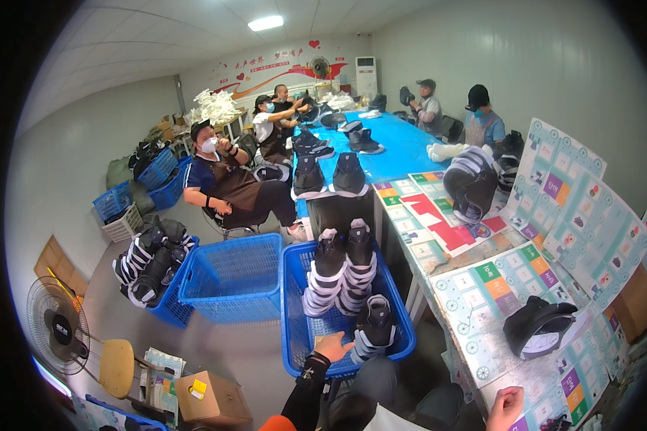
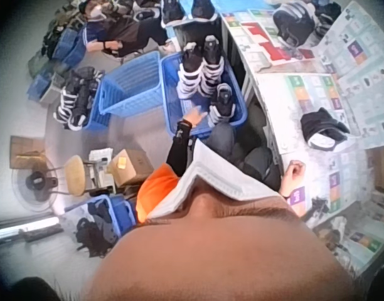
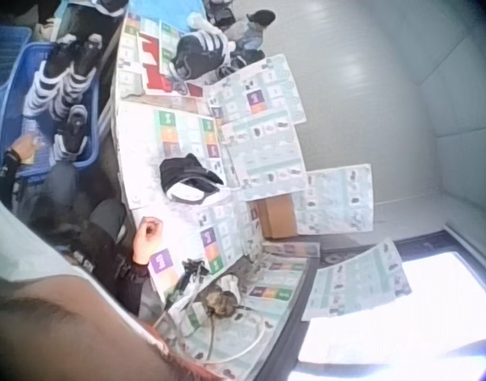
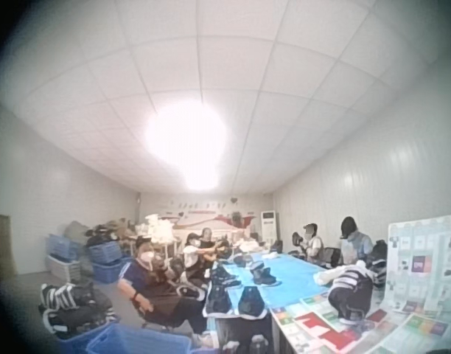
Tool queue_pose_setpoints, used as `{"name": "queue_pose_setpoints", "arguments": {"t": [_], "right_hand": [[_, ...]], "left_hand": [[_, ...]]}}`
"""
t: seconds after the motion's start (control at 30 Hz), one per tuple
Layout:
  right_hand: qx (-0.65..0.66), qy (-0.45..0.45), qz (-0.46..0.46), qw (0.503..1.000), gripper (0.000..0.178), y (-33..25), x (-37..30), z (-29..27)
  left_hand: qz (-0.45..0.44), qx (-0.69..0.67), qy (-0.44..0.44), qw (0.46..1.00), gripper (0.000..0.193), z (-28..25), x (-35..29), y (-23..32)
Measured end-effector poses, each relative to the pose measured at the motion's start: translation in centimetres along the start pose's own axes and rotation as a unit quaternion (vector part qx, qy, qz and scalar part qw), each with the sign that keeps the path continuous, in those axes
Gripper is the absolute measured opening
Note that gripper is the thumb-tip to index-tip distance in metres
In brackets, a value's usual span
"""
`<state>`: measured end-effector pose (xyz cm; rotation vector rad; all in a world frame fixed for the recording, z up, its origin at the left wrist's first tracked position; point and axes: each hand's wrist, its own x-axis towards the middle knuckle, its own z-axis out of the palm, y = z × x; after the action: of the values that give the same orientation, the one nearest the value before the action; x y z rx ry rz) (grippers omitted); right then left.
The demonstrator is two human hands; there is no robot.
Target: The person attaches pieces of fabric or mesh to a shoe upper using an adhesive applicator and then places the assembled components into a blue crate.
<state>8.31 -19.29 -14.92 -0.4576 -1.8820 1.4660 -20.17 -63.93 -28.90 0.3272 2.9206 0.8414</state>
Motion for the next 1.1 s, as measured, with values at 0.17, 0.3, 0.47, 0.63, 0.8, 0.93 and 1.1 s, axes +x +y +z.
{"name": "queue_pose_setpoints", "arguments": {"t": [0.17, 0.3, 0.47, 0.63, 0.8, 0.93, 1.1], "right_hand": [[-0.207, 0.149, -0.053, 0.965, 0.012, -0.3, -1.1, -2.1], [-0.307, 0.156, -0.034, 0.938, 0.022, -2.3, -2.1, -0.1], [-0.302, 0.158, -0.077, 0.937, 0.020, -1.4, -2.7, 0.7], [-0.340, 0.194, -0.087, 0.916, 0.019, -0.9, -2.4, -0.3], [-0.340, 0.174, -0.081, 0.920, 0.020, -0.3, -2.4, 0.4], [-0.319, 0.176, -0.085, 0.928, 0.020, -0.5, -2.2, 0.6], [-0.323, 0.180, -0.078, 0.926, 0.021, 0.0, -2.2, 0.1]], "left_hand": [[-0.213, 0.138, -0.195, 0.947, 0.082, 7.0, 1.0, -1.8], [-0.311, 0.165, -0.240, 0.905, 0.096, 14.8, -4.1, -13.3], [-0.271, 0.224, -0.271, 0.896, 0.107, 18.0, -7.3, -16.6], [-0.279, 0.150, -0.361, 0.877, 0.092, 17.3, -2.2, -9.5], [-0.329, 0.120, -0.302, 0.887, 0.089, 19.9, -4.3, -14.9], [-0.282, 0.241, -0.317, 0.873, 0.092, 22.9, -3.9, -17.4], [-0.302, 0.211, -0.326, 0.871, 0.097, 22.5, -3.0, -15.7]]}}
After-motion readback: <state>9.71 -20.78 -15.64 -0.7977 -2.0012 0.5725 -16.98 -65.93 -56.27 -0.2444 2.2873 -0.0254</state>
